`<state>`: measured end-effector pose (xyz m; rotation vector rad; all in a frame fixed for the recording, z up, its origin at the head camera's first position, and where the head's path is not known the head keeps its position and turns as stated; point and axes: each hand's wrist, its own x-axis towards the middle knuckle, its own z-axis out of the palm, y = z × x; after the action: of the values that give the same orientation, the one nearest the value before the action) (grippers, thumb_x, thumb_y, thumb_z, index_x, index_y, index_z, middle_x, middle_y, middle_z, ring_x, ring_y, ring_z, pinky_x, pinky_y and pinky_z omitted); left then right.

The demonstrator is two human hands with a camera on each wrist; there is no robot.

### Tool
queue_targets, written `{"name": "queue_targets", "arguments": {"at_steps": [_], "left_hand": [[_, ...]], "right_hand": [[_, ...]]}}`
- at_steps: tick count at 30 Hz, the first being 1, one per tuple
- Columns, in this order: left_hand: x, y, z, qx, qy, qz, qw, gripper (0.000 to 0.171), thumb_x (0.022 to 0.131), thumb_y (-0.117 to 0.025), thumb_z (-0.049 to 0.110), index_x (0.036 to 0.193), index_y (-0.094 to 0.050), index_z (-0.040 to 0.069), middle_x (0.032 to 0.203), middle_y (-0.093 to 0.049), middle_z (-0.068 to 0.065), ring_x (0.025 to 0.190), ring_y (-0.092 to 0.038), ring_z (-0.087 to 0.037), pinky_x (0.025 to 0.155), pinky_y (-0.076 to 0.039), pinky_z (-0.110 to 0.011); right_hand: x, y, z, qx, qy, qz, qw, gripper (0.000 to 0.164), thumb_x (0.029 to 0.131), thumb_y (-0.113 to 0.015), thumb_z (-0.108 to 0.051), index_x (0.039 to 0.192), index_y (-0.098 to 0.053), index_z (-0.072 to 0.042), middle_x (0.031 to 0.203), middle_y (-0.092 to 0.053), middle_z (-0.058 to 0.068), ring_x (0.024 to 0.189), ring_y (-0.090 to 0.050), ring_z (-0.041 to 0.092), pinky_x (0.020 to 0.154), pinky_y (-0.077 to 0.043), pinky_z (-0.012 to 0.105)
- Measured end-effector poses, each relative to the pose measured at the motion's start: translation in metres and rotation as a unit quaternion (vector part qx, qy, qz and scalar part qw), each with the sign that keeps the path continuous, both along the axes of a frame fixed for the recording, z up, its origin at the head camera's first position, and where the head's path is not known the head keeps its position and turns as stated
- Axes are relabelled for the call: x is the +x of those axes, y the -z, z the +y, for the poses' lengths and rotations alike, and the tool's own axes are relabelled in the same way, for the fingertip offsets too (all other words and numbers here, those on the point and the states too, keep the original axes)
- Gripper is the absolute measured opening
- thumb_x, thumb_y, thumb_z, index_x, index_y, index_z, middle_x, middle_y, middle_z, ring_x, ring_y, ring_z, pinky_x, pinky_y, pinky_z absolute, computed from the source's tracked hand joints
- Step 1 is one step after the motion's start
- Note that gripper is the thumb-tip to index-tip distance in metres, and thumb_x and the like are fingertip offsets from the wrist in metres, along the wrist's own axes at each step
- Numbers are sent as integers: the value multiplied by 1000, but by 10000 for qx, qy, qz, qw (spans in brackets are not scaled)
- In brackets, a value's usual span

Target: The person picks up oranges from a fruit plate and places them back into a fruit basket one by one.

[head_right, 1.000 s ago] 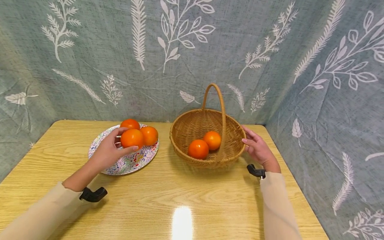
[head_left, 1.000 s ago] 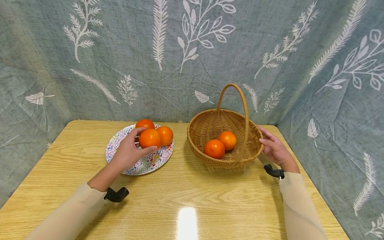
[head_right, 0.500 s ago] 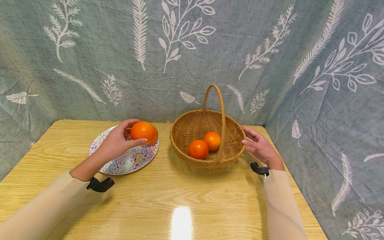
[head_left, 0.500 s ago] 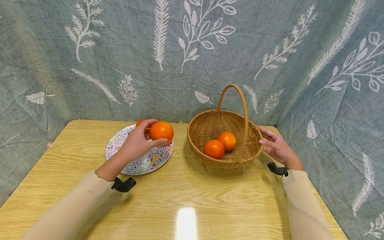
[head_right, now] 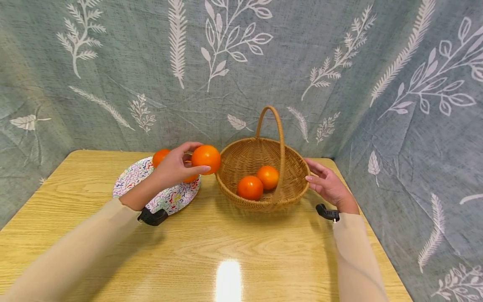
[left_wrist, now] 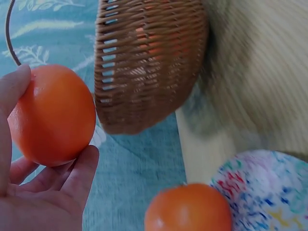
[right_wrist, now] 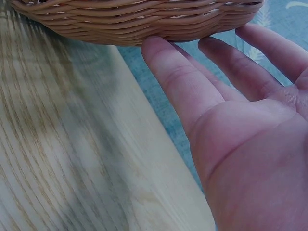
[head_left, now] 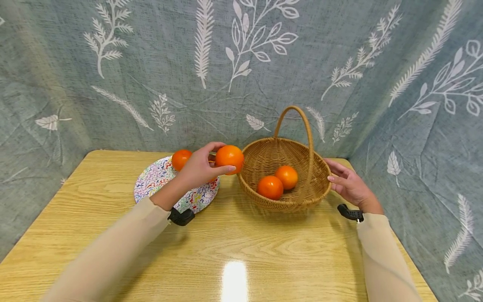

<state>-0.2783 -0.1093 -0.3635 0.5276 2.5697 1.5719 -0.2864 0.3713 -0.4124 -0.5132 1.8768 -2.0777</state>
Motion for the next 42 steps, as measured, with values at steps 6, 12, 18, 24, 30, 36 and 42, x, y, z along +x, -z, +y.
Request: {"name": "queue_targets", "arguments": {"at_steps": [6, 12, 18, 24, 30, 36, 42], "left_hand": [[-9, -11, 21, 50, 93, 122, 9999, 71, 88, -81, 42, 148, -49, 21, 141, -57, -6, 120, -63, -28, 91, -59, -46], [-23, -15, 43, 30, 166, 106, 9998, 72, 87, -81, 46, 147, -50, 20, 135, -60, -5, 118, -61, -26, 90, -58, -45], [-39, -20, 59, -139, 281, 7, 9995, 72, 88, -80, 45, 148, -50, 17, 131, -61, -8, 116, -60, -28, 92, -57, -45], [-50, -27, 73, -428, 401, -49, 9983, 75, 89, -79, 44, 151, -47, 16, 136, -59, -9, 117, -60, -26, 92, -56, -43], [-59, -33, 90, -549, 761, 83, 9955, 72, 91, -78, 39, 152, -46, 18, 140, -56, -10, 118, -60, -26, 96, -55, -44], [-69, -34, 107, -667, 860, 50, 9941, 70, 92, -78, 39, 150, -48, 15, 140, -56, -8, 120, -59, -24, 99, -53, -43], [-78, -38, 119, -673, 900, -57, 9937, 67, 92, -77, 36, 149, -50, 11, 140, -57, -10, 121, -59, -25, 100, -53, -42]], "right_hand": [[-2, 0, 0, 13, -45, -25, 10000, 66, 105, -46, 5, 163, -16, 0, 152, -47, 3, 127, -61, 15, 96, -59, 31], [-3, 1, -1, -14, -32, -47, 10000, 66, 105, -46, 5, 163, -18, -1, 150, -49, 4, 125, -62, 16, 96, -59, 31], [-3, 2, -2, -30, 19, -109, 9999, 65, 105, -45, 6, 164, -19, -3, 146, -51, 3, 124, -63, 16, 95, -60, 31], [-3, 3, -3, -54, 18, -162, 9999, 66, 105, -44, 6, 164, -17, -3, 148, -50, 3, 125, -63, 15, 95, -60, 31], [-3, 3, -3, 32, 32, -104, 9999, 66, 105, -45, 5, 164, -17, -4, 148, -50, 1, 126, -63, 14, 96, -60, 31], [-3, 5, 0, 2, -35, -63, 10000, 66, 106, -44, 5, 164, -16, -4, 148, -51, 1, 127, -62, 15, 96, -59, 31], [-2, 4, 1, 25, 7, 32, 10000, 65, 106, -45, 4, 164, -17, -3, 147, -54, 0, 126, -63, 13, 95, -60, 31]]}}
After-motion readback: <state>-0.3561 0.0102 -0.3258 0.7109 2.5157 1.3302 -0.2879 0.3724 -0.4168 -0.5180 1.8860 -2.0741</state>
